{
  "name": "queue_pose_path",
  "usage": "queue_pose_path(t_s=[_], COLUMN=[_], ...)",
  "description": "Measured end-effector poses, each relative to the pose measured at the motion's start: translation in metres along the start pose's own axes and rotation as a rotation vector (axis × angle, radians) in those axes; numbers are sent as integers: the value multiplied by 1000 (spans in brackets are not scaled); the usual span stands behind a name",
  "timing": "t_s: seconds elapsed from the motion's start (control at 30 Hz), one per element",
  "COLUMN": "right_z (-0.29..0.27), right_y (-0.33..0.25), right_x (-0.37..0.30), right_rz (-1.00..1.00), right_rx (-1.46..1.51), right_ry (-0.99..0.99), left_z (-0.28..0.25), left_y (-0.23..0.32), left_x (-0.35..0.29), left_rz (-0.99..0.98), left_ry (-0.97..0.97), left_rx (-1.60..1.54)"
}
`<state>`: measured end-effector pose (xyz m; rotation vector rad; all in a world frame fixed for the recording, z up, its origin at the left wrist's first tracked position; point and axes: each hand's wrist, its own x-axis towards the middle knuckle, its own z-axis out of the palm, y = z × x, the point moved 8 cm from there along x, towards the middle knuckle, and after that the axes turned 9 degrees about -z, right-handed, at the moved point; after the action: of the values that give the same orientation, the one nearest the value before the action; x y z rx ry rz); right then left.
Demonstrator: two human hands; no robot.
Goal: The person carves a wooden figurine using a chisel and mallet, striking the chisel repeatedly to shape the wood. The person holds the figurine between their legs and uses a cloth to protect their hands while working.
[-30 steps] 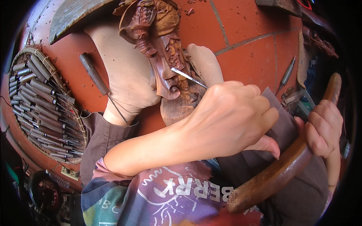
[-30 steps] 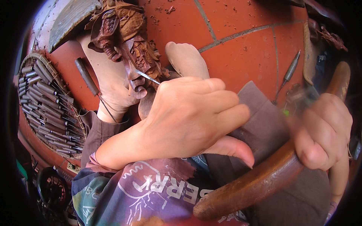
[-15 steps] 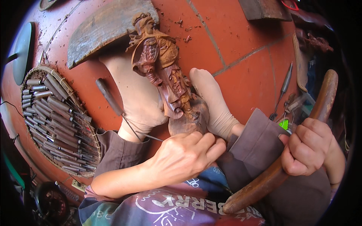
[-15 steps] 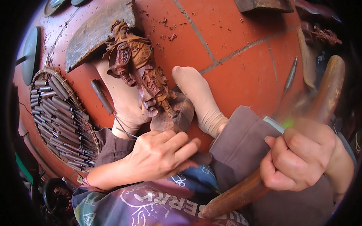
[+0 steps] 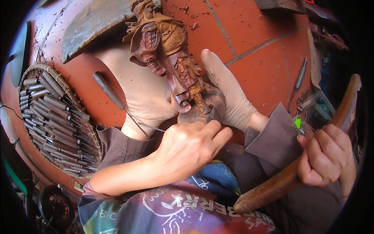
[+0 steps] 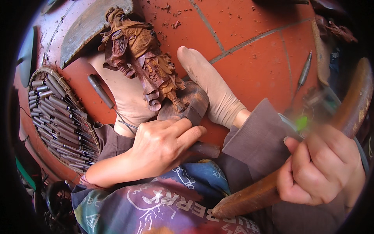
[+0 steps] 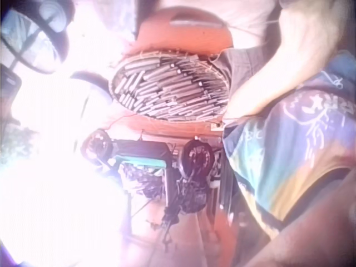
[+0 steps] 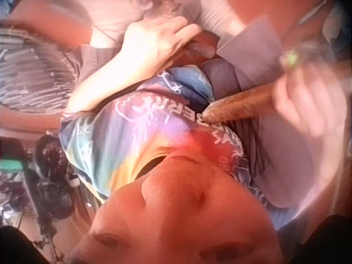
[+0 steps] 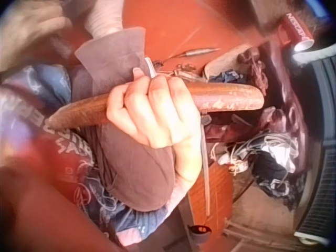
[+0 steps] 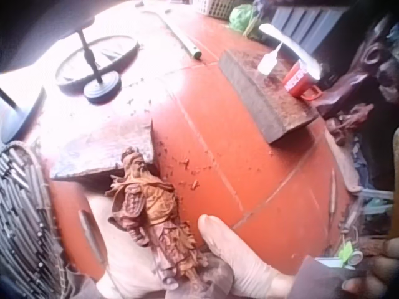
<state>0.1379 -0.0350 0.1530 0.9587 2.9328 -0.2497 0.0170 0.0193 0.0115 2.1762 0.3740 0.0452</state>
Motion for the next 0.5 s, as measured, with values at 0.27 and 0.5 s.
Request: queue_pose_path(t_s=[0.27, 0.5], right_z=[4, 1], right_y=[1, 5], right_x=[-5, 2], right_rz=[75, 16], right_rx=[-6, -31], right_ry=[-51, -56], left_z=[-13, -28], left_y=[34, 43], left_x=[14, 14], left_rz=[306, 502], left_ry=[68, 273], left_rx=[-213, -448])
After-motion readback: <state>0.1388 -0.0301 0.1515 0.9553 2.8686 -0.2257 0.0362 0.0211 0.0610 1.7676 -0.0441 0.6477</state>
